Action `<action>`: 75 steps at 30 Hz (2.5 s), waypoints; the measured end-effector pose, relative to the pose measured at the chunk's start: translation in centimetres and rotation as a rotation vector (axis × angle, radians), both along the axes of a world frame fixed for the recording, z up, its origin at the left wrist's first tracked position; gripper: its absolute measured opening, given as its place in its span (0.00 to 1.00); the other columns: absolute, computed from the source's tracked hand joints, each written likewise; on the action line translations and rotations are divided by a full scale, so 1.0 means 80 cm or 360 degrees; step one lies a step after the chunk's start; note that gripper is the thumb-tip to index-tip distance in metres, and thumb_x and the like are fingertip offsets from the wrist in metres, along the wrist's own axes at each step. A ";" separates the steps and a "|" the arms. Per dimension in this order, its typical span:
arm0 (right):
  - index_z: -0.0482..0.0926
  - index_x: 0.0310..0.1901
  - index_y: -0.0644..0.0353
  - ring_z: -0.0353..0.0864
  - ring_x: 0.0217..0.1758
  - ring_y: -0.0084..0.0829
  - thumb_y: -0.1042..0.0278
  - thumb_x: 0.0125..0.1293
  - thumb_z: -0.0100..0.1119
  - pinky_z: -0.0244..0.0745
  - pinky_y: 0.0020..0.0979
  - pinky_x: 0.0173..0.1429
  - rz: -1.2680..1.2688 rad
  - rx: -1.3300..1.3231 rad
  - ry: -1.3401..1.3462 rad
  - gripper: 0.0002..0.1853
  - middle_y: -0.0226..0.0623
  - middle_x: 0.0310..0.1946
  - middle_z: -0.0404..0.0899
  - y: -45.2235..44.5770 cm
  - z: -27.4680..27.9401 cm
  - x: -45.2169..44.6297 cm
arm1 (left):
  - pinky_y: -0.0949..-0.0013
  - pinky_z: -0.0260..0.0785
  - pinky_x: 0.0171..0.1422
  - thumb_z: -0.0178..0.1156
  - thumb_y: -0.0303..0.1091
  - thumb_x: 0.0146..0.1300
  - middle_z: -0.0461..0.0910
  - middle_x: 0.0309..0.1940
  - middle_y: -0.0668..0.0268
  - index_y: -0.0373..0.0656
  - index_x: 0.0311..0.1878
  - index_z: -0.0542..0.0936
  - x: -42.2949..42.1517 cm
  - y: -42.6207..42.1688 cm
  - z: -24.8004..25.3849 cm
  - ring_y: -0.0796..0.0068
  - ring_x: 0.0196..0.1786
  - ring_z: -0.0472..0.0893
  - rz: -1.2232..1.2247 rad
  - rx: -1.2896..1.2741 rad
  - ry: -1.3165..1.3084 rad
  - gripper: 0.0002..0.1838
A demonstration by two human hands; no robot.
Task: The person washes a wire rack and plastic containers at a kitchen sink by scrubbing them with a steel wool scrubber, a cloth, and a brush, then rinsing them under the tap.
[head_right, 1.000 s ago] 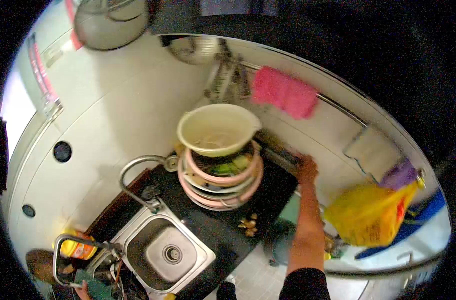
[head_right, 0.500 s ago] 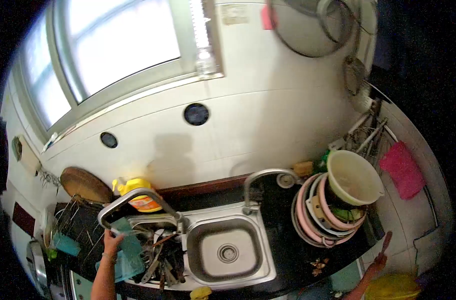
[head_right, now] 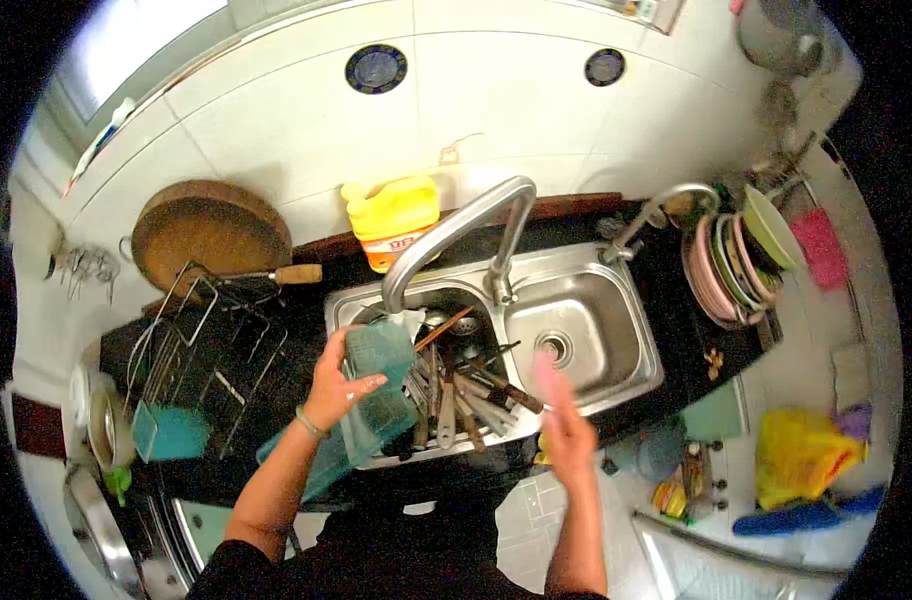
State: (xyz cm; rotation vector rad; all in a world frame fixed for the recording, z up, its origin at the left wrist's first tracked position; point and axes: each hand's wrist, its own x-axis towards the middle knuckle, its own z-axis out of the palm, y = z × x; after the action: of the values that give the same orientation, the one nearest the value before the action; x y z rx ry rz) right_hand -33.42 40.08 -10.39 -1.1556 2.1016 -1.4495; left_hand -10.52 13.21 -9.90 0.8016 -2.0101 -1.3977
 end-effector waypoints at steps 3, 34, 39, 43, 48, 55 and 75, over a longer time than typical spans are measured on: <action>0.69 0.63 0.62 0.77 0.55 0.32 0.76 0.63 0.53 0.66 0.28 0.60 0.0040 0.0051 0.0107 0.24 0.44 0.54 0.77 -0.067 0.036 0.069 | 0.68 0.64 0.61 0.75 0.29 0.44 0.74 0.51 0.61 0.39 0.58 0.67 0.001 0.007 0.008 0.71 0.55 0.73 -0.0149 0.0166 0.0147 0.37; 0.82 0.49 0.46 0.78 0.24 0.41 0.63 0.61 0.61 0.72 0.38 0.27 -0.0190 -0.0005 0.0619 0.14 0.38 0.23 0.77 -0.157 0.002 0.109 | 0.56 0.67 0.52 0.72 0.38 0.38 0.76 0.43 0.54 0.41 0.50 0.74 -0.084 0.006 -0.024 0.51 0.48 0.75 0.0177 -0.0686 -0.0595 0.31; 0.82 0.49 0.49 0.83 0.32 0.41 0.65 0.62 0.60 0.76 0.34 0.33 -0.0326 0.0576 0.0590 0.13 0.43 0.33 0.83 -0.204 -0.030 0.058 | 0.55 0.67 0.50 0.73 0.38 0.38 0.77 0.40 0.57 0.43 0.48 0.75 -0.075 0.009 0.004 0.52 0.46 0.75 0.0026 -0.0809 -0.0398 0.30; 0.81 0.51 0.53 0.83 0.36 0.38 0.68 0.62 0.61 0.76 0.31 0.40 -0.0434 -0.0073 0.0211 0.15 0.46 0.37 0.83 -0.178 -0.005 0.084 | 0.60 0.69 0.52 0.72 0.37 0.40 0.79 0.40 0.56 0.40 0.44 0.77 -0.068 -0.007 -0.010 0.55 0.46 0.78 0.0023 -0.0249 -0.0315 0.26; 0.82 0.49 0.54 0.81 0.34 0.28 0.72 0.58 0.64 0.75 0.28 0.44 -0.0187 -0.0074 0.0043 0.16 0.38 0.35 0.84 -0.172 -0.033 0.095 | 0.70 0.71 0.51 0.72 0.35 0.45 0.81 0.42 0.58 0.35 0.50 0.75 -0.061 -0.023 -0.027 0.71 0.45 0.79 -0.0017 0.0308 -0.0227 0.28; 0.82 0.50 0.58 0.81 0.35 0.27 0.73 0.60 0.61 0.74 0.26 0.40 -0.0126 -0.0261 0.0032 0.15 0.39 0.35 0.83 -0.161 -0.013 0.069 | 0.72 0.73 0.47 0.69 0.26 0.49 0.80 0.41 0.65 0.36 0.54 0.72 -0.056 -0.029 -0.001 0.77 0.43 0.78 -0.0239 0.0528 -0.0121 0.27; 0.84 0.44 0.41 0.79 0.24 0.37 0.59 0.58 0.64 0.72 0.37 0.27 -0.0317 0.0008 0.0432 0.12 0.35 0.23 0.78 -0.168 -0.028 0.032 | 0.58 0.61 0.56 0.74 0.36 0.35 0.74 0.43 0.58 0.42 0.50 0.73 -0.073 -0.002 -0.019 0.54 0.49 0.72 -0.0200 -0.0815 -0.0443 0.34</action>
State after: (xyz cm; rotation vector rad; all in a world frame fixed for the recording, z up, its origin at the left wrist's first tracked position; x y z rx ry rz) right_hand -30.86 26.64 -12.67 -1.2305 2.4649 -1.4375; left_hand -16.32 13.07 -11.43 0.6694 -2.5189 -0.7948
